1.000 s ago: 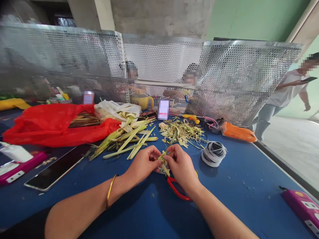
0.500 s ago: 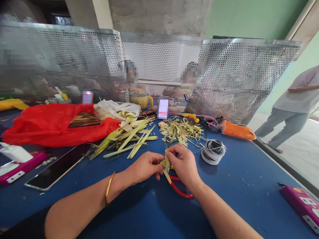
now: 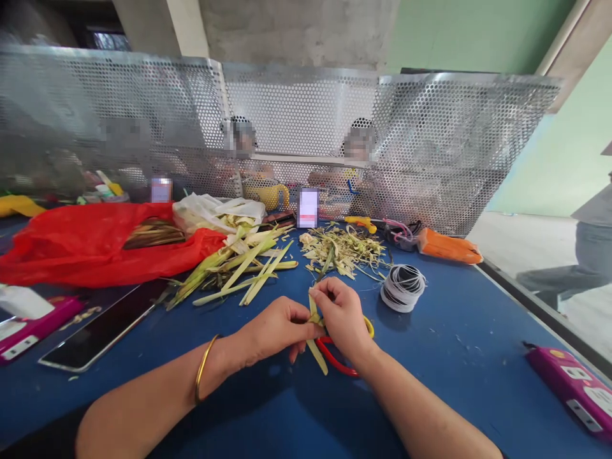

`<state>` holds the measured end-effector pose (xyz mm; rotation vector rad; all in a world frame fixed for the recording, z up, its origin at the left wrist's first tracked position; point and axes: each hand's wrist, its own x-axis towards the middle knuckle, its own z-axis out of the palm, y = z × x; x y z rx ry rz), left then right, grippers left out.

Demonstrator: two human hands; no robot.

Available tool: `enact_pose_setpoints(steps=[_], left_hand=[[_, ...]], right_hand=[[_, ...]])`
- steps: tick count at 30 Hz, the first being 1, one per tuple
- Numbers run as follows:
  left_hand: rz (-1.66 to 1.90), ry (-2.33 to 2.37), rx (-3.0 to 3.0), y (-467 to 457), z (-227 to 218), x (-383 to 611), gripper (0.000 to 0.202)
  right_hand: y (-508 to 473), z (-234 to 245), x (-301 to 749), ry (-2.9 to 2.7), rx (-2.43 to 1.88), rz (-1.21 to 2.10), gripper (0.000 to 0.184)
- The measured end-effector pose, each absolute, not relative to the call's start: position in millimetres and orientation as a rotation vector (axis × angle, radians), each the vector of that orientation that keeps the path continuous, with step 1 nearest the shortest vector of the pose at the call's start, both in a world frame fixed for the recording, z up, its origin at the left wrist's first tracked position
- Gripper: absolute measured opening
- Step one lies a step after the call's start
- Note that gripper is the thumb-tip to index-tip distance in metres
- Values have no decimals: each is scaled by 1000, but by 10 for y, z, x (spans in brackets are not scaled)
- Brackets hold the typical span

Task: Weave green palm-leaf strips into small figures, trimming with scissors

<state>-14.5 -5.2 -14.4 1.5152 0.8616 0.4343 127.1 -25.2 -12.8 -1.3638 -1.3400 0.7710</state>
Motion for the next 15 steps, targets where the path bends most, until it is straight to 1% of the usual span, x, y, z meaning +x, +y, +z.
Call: enact_pose_setpoints(steps=[6, 12, 15], left_hand=[[405, 818, 1519, -103, -155, -116, 39], [513, 896, 1527, -34, -183, -136, 32], [482, 892, 1584, -30, -196, -153, 35]], right_hand=[[-254, -137, 1238, -1260, -1333, 841, 29], [-235, -60, 1304, -1394, -1339, 1037, 34], [-235, -130, 1286, -1363, -1373, 978, 30]])
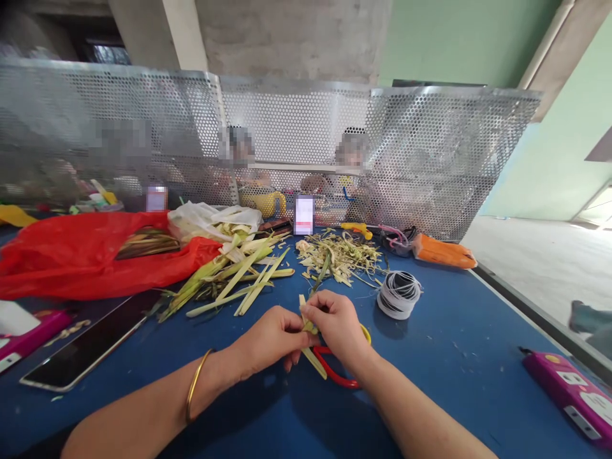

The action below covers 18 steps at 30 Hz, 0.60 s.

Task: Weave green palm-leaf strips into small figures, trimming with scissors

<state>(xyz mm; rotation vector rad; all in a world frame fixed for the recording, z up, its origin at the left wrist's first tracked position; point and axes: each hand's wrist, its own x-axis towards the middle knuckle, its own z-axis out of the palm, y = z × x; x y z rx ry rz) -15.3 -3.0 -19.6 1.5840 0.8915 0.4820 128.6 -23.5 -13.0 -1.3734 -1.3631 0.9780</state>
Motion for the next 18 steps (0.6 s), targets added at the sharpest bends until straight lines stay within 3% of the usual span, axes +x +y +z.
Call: enact_pose_setpoints(steps=[4, 10, 14, 18], left_hand=[[480, 861, 1580, -44, -197, -142, 36], [754, 924, 1078, 110, -115, -176, 31], [881, 849, 908, 167, -21, -221, 23], [881, 774, 902, 122, -30, -183, 17]], right_hand=[[-212, -172, 1313, -1394, -1427, 786, 27], [-336, 70, 1414, -1620, -1323, -60, 19], [-427, -7, 1273, -1932, -1391, 71, 22], [-372, -198, 1169, -1846, -1554, 332, 27]])
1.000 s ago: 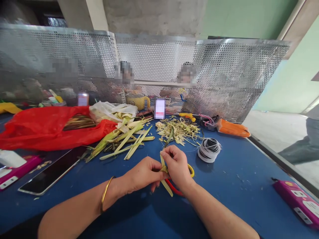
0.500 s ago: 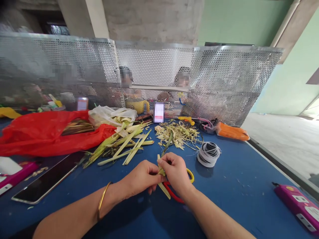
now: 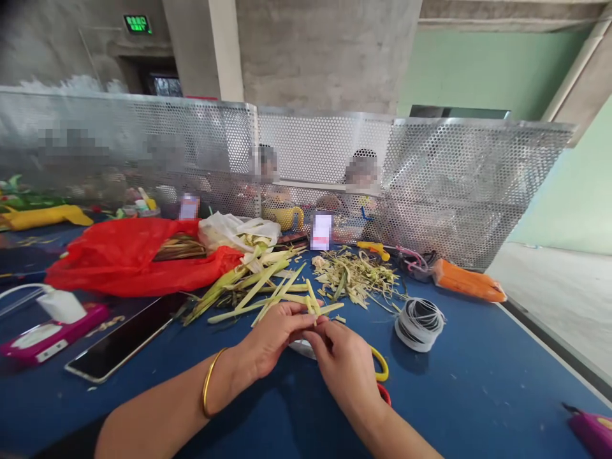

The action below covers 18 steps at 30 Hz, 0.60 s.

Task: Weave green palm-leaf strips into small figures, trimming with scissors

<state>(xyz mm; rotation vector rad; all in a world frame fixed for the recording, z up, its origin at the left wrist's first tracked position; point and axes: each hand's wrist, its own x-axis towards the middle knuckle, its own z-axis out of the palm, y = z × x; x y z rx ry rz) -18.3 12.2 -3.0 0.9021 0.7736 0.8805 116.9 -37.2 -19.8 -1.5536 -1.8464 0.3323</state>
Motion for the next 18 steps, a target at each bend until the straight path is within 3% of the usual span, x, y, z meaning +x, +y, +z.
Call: enact_pose_setpoints(steps=[4, 9, 13, 18], left_hand=[[871, 748, 919, 92, -86, -148, 15], [888, 763, 896, 62, -105, -124, 25], [897, 757, 890, 39, -118, -91, 30], [879, 771, 866, 45, -126, -87, 33]], right_hand=[[-326, -258, 1192, -1807, -1602, 282, 32], [-361, -231, 1214, -1997, -1623, -246, 22], [-359, -235, 1208, -2142, -1509, -647, 26], [-311, -236, 1235, -2192, -1350, -649, 31]])
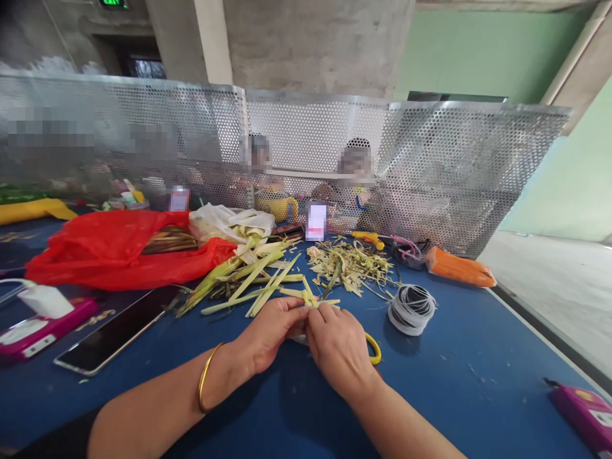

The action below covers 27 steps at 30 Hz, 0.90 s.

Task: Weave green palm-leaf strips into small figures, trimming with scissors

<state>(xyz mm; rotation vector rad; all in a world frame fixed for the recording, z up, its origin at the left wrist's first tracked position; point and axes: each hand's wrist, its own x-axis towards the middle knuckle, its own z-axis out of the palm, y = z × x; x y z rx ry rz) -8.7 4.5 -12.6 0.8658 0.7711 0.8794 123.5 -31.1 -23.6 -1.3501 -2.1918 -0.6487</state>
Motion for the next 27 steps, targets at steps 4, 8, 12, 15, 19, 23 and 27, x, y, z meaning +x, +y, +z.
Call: enact_pose_setpoints(steps=[4, 8, 12, 15, 19, 23, 27], left_hand=[[909, 791, 846, 51, -118, -83, 32], [977, 814, 817, 52, -121, -83, 26], [967, 825, 832, 63, -128, -108, 23], [954, 846, 859, 120, -117, -160, 22], [901, 866, 891, 206, -76, -247, 23], [793, 865, 947, 198, -79, -265, 31], [792, 907, 1138, 163, -141, -221, 33]], right_hand=[[-323, -225, 1245, -2163, -1330, -463, 29], [-399, -239, 1188, -2182, -1258, -349, 26], [-475, -231, 1112, -2228, -1204, -338, 27], [-486, -150, 1128, -2249, -1180, -350, 28], [-415, 4, 1278, -2037, -1280, -406, 20], [-300, 38, 1403, -2026, -1440, -361, 20], [-278, -15, 1384, -2196, -1460, -137, 24]])
